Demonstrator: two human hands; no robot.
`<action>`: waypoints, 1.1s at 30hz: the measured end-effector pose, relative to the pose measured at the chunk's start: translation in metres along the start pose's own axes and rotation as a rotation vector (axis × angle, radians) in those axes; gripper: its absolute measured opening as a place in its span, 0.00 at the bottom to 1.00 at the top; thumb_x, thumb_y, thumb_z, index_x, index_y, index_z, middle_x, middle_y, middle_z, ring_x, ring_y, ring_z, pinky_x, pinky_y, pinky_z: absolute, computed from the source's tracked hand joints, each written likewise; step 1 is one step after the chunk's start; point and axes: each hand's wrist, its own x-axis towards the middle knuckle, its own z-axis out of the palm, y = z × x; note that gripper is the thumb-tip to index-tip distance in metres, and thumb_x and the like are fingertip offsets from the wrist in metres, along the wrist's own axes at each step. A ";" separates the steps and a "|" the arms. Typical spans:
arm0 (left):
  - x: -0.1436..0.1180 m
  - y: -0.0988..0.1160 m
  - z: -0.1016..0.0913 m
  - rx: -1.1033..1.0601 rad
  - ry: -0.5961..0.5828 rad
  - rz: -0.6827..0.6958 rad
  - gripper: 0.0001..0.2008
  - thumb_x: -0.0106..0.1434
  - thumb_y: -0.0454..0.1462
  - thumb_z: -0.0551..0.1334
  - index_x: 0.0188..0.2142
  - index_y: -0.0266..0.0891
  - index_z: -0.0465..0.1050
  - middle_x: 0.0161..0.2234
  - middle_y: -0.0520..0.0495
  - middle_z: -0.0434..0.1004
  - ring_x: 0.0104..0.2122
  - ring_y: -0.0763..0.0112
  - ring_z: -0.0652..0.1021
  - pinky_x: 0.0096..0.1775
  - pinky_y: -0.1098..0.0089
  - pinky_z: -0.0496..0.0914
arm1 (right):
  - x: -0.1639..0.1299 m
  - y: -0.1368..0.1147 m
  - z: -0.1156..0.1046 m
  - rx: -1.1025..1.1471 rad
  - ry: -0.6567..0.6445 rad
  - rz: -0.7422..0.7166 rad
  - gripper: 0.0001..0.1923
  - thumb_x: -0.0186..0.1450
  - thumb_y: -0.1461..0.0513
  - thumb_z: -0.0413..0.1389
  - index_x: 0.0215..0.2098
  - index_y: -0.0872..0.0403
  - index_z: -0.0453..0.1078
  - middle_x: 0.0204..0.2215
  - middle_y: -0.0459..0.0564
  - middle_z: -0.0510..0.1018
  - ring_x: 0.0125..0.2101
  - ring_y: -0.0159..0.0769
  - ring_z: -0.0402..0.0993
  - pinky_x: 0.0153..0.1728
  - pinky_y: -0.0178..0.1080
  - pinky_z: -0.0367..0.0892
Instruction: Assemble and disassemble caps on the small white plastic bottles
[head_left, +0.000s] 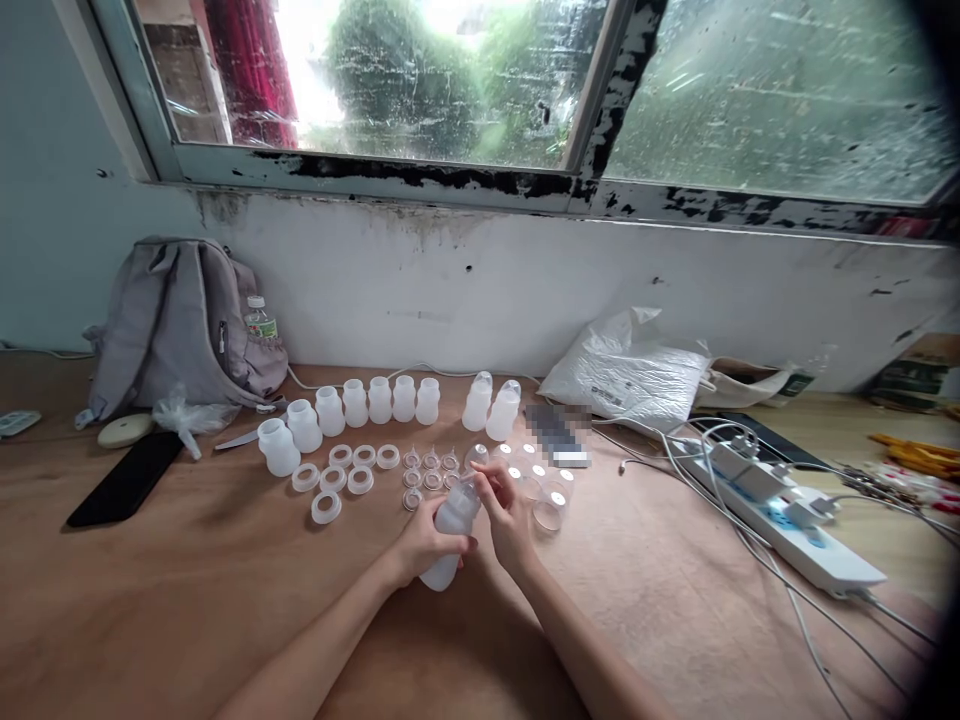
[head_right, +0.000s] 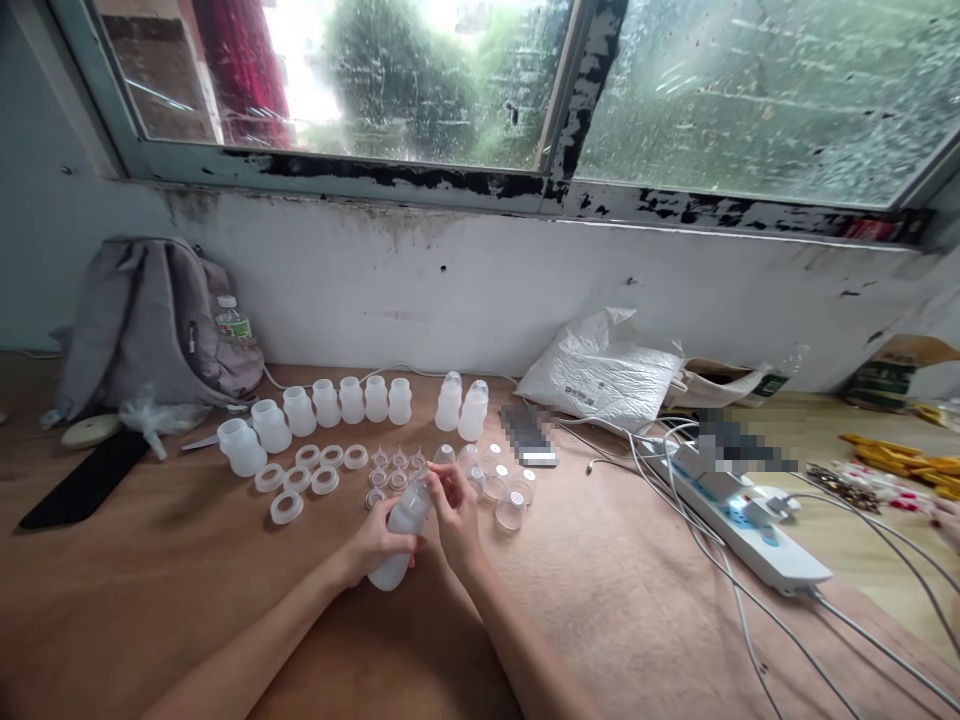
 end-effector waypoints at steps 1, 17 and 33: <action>0.000 -0.002 0.001 0.009 0.014 0.016 0.13 0.44 0.35 0.65 0.29 0.36 0.64 0.21 0.53 0.67 0.16 0.75 0.69 0.18 0.74 0.64 | -0.001 0.000 0.002 -0.003 0.010 -0.008 0.08 0.60 0.56 0.51 0.34 0.52 0.65 0.25 0.44 0.69 0.26 0.32 0.65 0.28 0.34 0.60; -0.008 -0.001 0.002 0.436 0.159 0.217 0.19 0.46 0.39 0.66 0.38 0.36 0.68 0.30 0.49 0.72 0.29 0.69 0.72 0.30 0.72 0.66 | -0.001 -0.023 -0.010 -0.394 -0.138 -0.131 0.12 0.60 0.55 0.52 0.37 0.53 0.67 0.27 0.47 0.71 0.27 0.33 0.67 0.28 0.34 0.62; 0.021 -0.015 -0.086 1.417 0.861 0.290 0.12 0.54 0.33 0.56 0.39 0.39 0.71 0.48 0.38 0.66 0.52 0.51 0.60 0.50 0.47 0.53 | 0.139 -0.064 0.019 -1.190 -0.071 -0.413 0.09 0.59 0.61 0.52 0.39 0.50 0.67 0.34 0.50 0.76 0.40 0.42 0.64 0.41 0.43 0.54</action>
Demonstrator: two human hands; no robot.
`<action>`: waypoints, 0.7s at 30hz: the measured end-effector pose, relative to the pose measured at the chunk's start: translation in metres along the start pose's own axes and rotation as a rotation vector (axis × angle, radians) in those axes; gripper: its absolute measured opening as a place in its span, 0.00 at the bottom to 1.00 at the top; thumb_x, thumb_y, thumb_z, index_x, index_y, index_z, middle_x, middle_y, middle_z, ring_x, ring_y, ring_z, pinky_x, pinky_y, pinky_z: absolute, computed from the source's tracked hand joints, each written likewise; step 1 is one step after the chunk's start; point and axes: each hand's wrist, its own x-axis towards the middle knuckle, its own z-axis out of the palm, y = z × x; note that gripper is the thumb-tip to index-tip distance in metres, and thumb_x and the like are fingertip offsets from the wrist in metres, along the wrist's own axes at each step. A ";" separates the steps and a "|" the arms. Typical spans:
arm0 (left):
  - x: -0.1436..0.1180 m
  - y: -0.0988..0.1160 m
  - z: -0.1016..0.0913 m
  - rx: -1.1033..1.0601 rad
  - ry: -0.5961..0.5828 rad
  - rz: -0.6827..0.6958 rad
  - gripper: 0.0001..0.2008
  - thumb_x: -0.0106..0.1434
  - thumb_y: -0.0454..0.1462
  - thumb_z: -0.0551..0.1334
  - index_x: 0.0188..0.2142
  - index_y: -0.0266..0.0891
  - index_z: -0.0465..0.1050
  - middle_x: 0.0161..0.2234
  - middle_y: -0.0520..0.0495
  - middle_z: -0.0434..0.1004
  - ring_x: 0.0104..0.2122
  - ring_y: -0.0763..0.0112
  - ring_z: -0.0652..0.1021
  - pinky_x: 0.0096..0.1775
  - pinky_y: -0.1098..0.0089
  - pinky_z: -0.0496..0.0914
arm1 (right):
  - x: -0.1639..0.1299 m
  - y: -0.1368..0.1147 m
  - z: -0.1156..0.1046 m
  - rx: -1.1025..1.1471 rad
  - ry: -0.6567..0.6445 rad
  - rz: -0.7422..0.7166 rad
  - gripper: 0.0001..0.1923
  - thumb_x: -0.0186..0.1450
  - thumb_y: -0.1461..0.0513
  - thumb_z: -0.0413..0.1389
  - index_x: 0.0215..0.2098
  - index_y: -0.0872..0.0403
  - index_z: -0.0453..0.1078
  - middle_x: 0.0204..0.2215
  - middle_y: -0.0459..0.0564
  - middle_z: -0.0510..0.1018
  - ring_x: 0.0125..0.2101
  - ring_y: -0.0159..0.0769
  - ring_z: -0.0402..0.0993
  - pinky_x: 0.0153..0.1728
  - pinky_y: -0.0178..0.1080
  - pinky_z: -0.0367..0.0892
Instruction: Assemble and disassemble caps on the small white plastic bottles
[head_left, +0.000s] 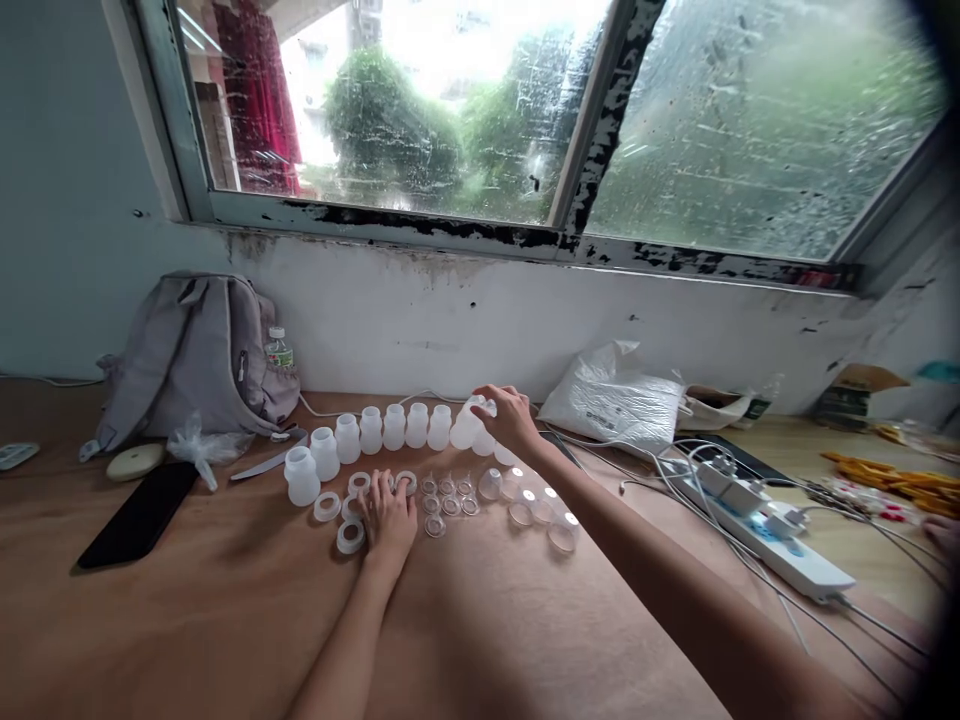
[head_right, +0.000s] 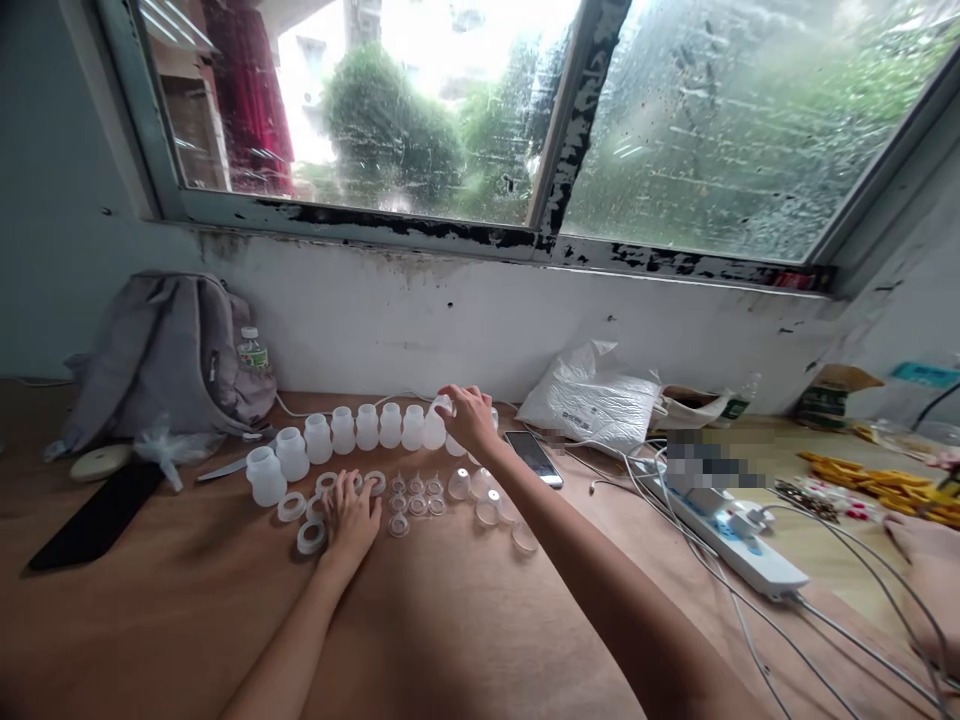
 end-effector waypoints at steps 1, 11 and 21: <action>-0.001 0.000 0.001 0.026 -0.015 0.001 0.12 0.54 0.33 0.56 0.39 0.40 0.71 0.49 0.38 0.65 0.53 0.51 0.60 0.51 0.47 0.52 | 0.005 0.001 0.007 -0.050 -0.033 -0.008 0.10 0.60 0.61 0.51 0.40 0.50 0.66 0.35 0.50 0.76 0.41 0.42 0.64 0.41 0.43 0.52; 0.000 0.005 -0.001 0.037 -0.075 -0.014 0.11 0.56 0.33 0.54 0.38 0.41 0.71 0.49 0.41 0.65 0.54 0.56 0.59 0.53 0.49 0.49 | 0.019 0.023 0.054 -0.265 -0.178 0.084 0.14 0.62 0.60 0.47 0.47 0.53 0.61 0.36 0.54 0.75 0.43 0.43 0.62 0.42 0.43 0.48; 0.001 0.004 0.000 -0.025 -0.033 0.021 0.11 0.58 0.30 0.51 0.36 0.40 0.70 0.47 0.42 0.68 0.51 0.55 0.62 0.51 0.47 0.52 | 0.025 0.025 0.058 -0.329 -0.206 0.061 0.16 0.62 0.60 0.46 0.48 0.53 0.63 0.45 0.58 0.70 0.46 0.46 0.58 0.43 0.47 0.48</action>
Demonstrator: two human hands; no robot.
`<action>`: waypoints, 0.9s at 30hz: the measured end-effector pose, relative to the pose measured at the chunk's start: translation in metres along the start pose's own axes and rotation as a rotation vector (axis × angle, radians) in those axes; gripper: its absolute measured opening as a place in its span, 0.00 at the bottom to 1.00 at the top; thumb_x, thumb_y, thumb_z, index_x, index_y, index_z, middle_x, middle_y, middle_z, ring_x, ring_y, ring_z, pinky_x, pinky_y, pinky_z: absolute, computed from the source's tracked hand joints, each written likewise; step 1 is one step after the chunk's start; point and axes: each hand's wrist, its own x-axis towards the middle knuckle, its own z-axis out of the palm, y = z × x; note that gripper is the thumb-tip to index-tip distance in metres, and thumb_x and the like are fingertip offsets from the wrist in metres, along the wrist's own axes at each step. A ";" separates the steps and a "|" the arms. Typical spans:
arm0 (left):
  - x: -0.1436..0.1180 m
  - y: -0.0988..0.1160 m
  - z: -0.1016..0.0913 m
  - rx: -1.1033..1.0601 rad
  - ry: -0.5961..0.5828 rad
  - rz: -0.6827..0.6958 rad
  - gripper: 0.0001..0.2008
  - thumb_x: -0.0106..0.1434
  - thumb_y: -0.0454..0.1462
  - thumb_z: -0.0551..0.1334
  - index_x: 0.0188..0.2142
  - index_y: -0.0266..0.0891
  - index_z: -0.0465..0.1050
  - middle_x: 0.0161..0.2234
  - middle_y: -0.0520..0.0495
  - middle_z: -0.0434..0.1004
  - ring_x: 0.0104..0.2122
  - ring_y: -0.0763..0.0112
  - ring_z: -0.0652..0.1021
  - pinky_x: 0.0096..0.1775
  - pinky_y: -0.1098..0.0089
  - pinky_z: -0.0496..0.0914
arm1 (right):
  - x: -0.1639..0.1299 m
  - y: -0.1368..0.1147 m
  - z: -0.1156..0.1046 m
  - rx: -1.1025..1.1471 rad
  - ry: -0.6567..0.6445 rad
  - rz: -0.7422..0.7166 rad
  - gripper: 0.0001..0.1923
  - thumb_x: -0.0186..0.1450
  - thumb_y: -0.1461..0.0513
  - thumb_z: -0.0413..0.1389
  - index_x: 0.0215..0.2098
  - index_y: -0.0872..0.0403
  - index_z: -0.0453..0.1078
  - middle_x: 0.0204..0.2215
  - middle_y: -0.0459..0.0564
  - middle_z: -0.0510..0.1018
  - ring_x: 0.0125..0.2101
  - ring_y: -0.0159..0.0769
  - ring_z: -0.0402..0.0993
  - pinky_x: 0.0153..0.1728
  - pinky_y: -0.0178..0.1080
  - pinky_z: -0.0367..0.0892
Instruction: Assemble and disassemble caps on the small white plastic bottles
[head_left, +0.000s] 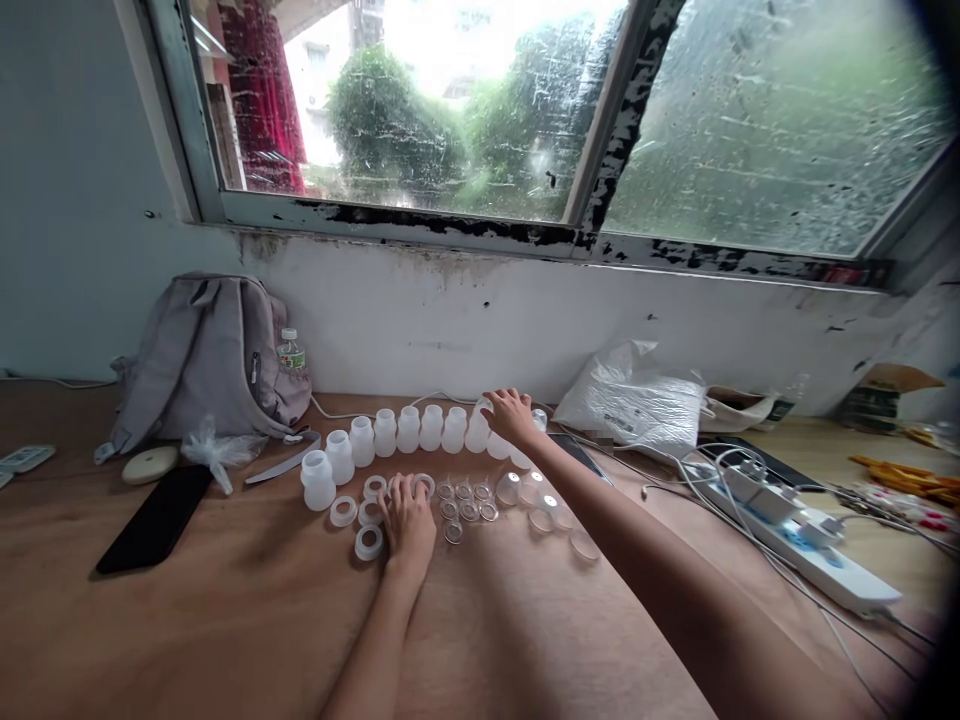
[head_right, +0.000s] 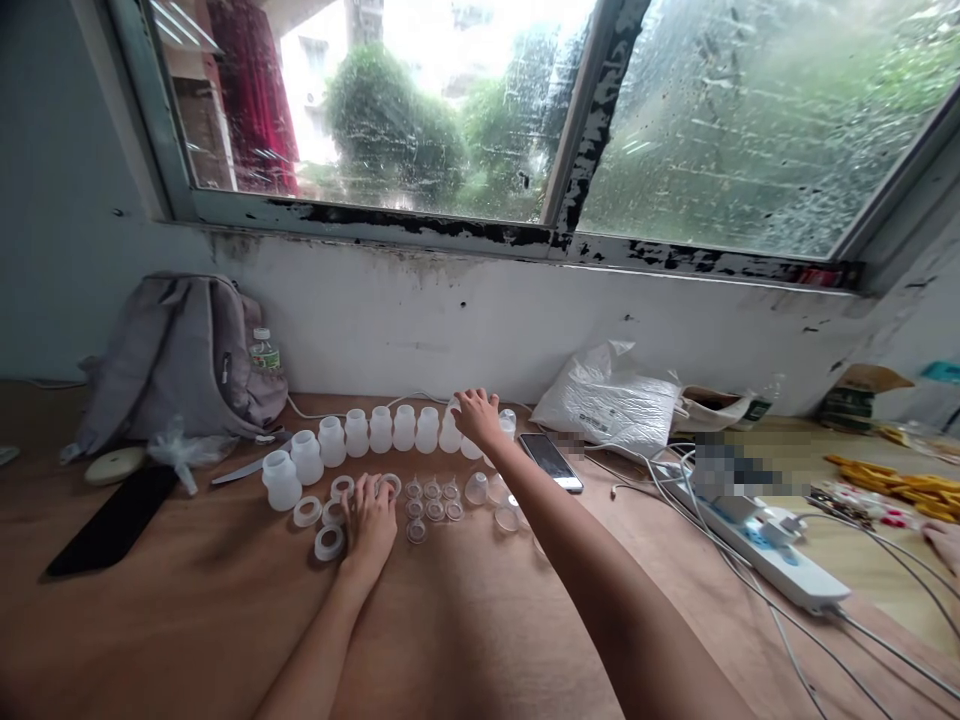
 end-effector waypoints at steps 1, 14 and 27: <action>0.000 0.000 0.000 -0.006 0.012 0.010 0.11 0.58 0.30 0.51 0.36 0.40 0.70 0.47 0.41 0.68 0.51 0.54 0.63 0.50 0.46 0.52 | -0.001 0.000 0.000 0.001 0.002 -0.007 0.17 0.62 0.60 0.46 0.49 0.53 0.63 0.45 0.58 0.71 0.46 0.46 0.59 0.43 0.47 0.49; 0.005 -0.003 -0.002 -0.098 0.109 -0.014 0.10 0.62 0.37 0.50 0.39 0.37 0.66 0.39 0.40 0.72 0.45 0.57 0.68 0.48 0.51 0.57 | -0.080 -0.033 -0.005 0.362 0.084 -0.297 0.14 0.66 0.63 0.40 0.36 0.55 0.66 0.29 0.51 0.74 0.28 0.33 0.68 0.32 0.36 0.59; 0.006 0.004 -0.005 -0.505 0.203 0.019 0.08 0.61 0.40 0.52 0.36 0.38 0.62 0.39 0.42 0.66 0.42 0.63 0.70 0.43 0.61 0.66 | -0.174 -0.057 0.026 0.503 0.010 -0.194 0.04 0.58 0.62 0.49 0.32 0.53 0.62 0.29 0.49 0.70 0.28 0.34 0.66 0.28 0.34 0.59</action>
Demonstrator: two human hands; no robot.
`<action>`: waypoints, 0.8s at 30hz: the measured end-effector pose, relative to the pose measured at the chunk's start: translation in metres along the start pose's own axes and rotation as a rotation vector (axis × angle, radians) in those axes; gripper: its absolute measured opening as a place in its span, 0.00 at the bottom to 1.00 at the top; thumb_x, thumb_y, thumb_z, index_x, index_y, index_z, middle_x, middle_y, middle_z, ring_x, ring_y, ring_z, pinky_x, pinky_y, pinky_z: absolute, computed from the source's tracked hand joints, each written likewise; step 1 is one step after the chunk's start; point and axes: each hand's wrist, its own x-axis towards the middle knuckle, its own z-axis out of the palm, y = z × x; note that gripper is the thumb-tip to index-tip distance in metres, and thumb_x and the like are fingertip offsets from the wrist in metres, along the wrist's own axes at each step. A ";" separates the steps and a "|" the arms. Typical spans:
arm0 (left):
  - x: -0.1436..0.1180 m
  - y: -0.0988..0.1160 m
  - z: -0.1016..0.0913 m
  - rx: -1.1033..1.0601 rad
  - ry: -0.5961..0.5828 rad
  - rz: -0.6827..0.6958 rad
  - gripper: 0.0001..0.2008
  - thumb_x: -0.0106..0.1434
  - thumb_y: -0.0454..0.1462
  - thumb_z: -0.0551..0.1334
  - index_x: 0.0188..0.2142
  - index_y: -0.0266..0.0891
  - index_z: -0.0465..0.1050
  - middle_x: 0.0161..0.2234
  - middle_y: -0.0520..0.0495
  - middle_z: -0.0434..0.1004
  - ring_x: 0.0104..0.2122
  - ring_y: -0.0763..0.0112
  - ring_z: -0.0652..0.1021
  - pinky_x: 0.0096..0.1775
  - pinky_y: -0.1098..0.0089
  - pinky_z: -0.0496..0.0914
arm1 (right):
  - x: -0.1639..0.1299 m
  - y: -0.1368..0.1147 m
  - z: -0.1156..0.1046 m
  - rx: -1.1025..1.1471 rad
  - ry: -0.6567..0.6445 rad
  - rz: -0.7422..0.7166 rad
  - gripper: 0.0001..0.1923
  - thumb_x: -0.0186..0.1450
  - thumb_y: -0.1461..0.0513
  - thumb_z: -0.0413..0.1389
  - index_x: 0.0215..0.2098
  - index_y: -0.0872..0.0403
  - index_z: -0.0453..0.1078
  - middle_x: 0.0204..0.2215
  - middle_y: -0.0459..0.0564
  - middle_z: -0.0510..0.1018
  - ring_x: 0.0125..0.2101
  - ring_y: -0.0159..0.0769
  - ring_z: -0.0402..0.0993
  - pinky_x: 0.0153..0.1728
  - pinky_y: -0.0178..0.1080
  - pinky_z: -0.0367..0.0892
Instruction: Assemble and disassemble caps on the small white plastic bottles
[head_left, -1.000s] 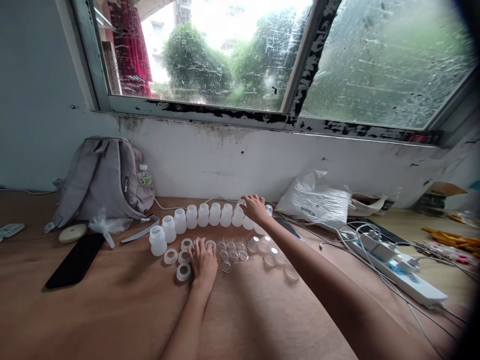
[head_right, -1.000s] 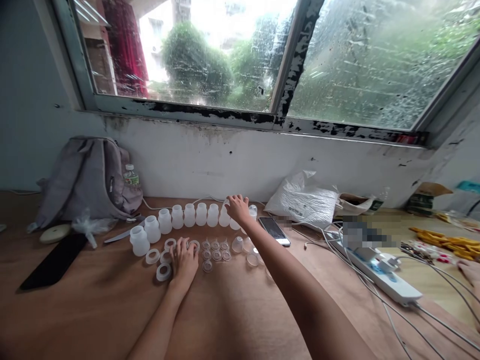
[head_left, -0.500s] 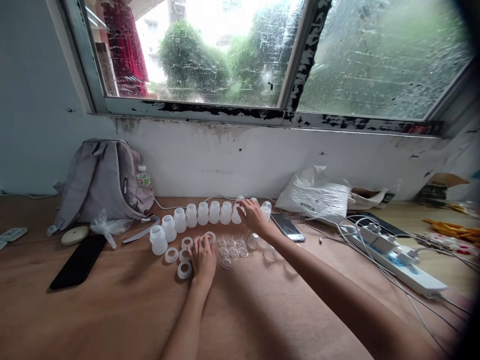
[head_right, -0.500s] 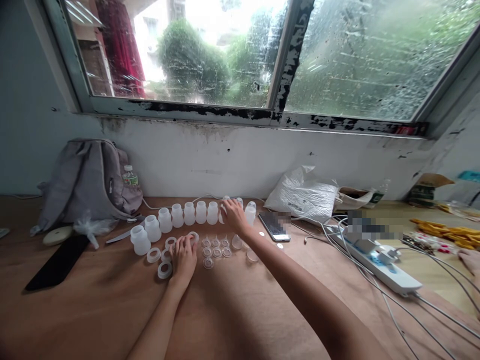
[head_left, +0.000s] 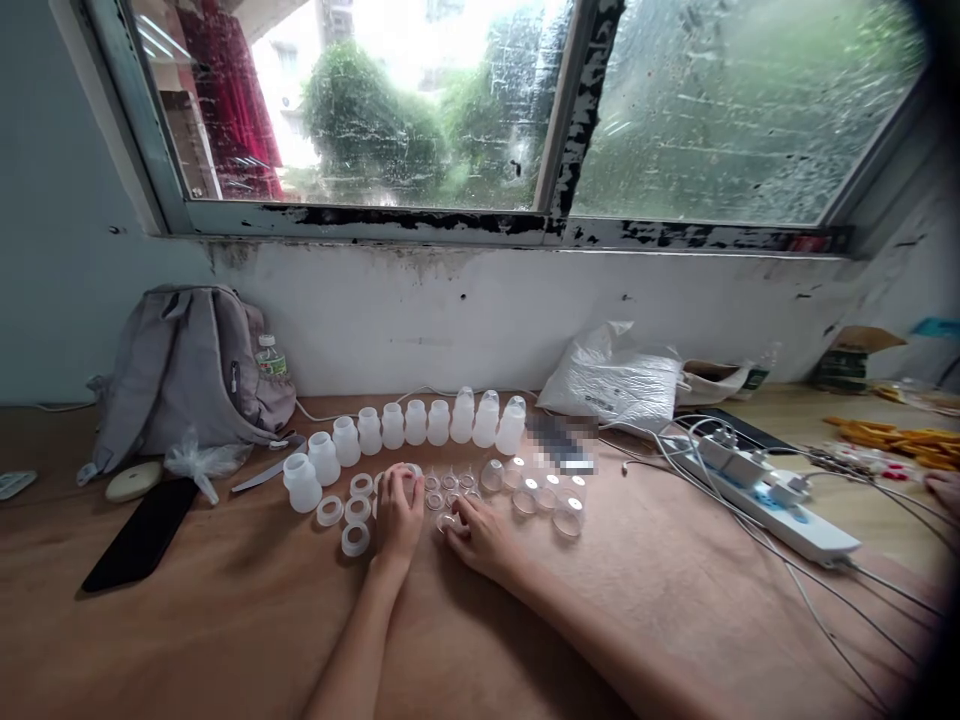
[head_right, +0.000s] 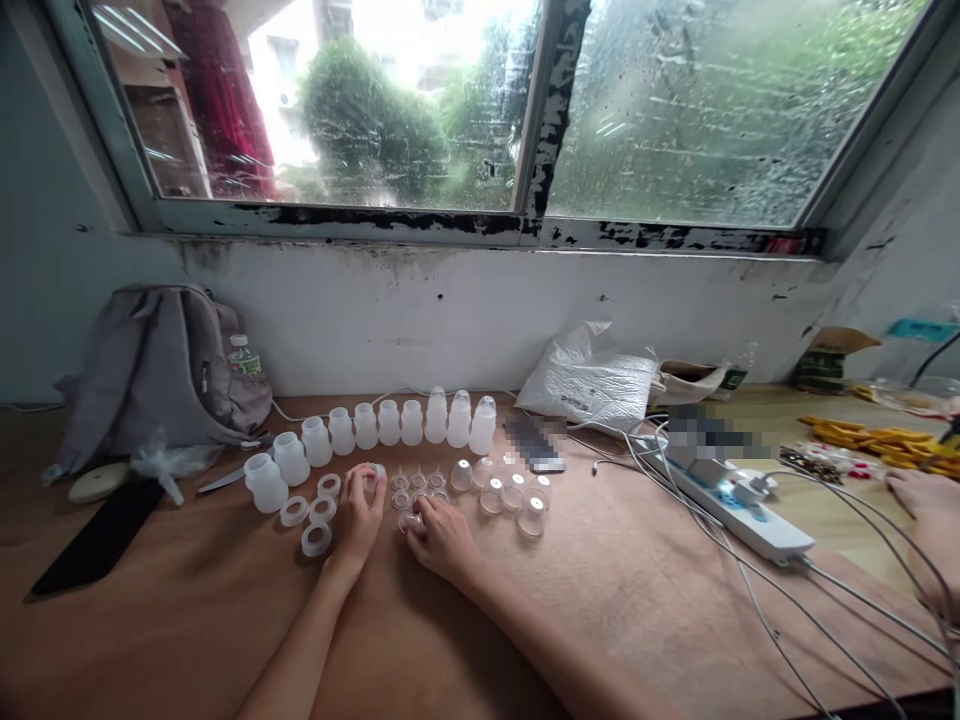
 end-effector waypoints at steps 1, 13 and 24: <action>-0.001 0.005 -0.001 -0.038 0.016 -0.016 0.09 0.61 0.40 0.52 0.39 0.38 0.61 0.39 0.42 0.66 0.41 0.64 0.70 0.43 0.61 0.66 | -0.001 0.003 -0.005 0.020 0.005 -0.021 0.04 0.56 0.63 0.50 0.32 0.53 0.61 0.29 0.49 0.70 0.29 0.35 0.66 0.29 0.34 0.59; -0.023 0.038 -0.002 -0.077 -0.378 0.322 0.19 0.57 0.38 0.57 0.48 0.39 0.58 0.42 0.44 0.70 0.42 0.65 0.71 0.44 0.64 0.67 | -0.015 0.042 -0.014 0.302 0.028 0.001 0.21 0.51 0.71 0.45 0.43 0.53 0.59 0.27 0.46 0.67 0.28 0.34 0.65 0.32 0.36 0.62; -0.027 0.040 0.007 0.127 -0.621 0.306 0.20 0.53 0.42 0.60 0.45 0.41 0.63 0.39 0.45 0.72 0.39 0.61 0.71 0.41 0.60 0.64 | -0.016 0.039 -0.025 0.311 0.137 0.047 0.12 0.56 0.69 0.46 0.37 0.52 0.62 0.26 0.46 0.67 0.26 0.33 0.65 0.26 0.34 0.62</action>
